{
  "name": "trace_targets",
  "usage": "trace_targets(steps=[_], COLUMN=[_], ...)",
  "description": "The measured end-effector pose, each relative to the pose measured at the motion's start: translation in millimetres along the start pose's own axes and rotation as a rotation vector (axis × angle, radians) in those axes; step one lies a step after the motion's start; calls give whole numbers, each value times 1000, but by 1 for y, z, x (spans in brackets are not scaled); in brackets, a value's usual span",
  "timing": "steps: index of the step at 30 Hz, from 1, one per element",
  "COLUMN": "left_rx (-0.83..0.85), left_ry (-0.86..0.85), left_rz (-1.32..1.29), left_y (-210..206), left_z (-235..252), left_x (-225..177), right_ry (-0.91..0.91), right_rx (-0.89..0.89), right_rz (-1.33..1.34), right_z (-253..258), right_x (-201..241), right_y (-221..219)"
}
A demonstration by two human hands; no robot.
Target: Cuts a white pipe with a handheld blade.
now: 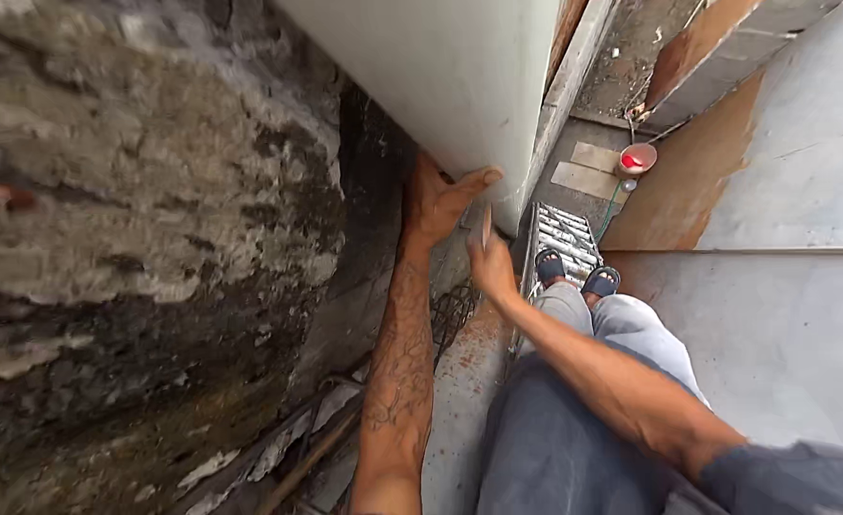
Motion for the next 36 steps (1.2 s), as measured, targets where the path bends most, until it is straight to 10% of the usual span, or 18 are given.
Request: trace_targets(steps=[36], left_rx=[17], left_ry=[-26], left_rz=[-64], left_y=[-1], left_z=[4], left_x=[-9], right_ry=[-52], right_rx=[-15], right_rz=[43], right_z=[-15], right_x=[-2], right_y=[-20])
Point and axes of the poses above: each hand's wrist, its own z-axis towards the middle knuckle, its own y-axis out of the back of the hand, x = y × z, the point moved 9 cm from there along z, towards the middle knuckle, and after that the axes turned 6 degrees about y, right-handed, at the moved point
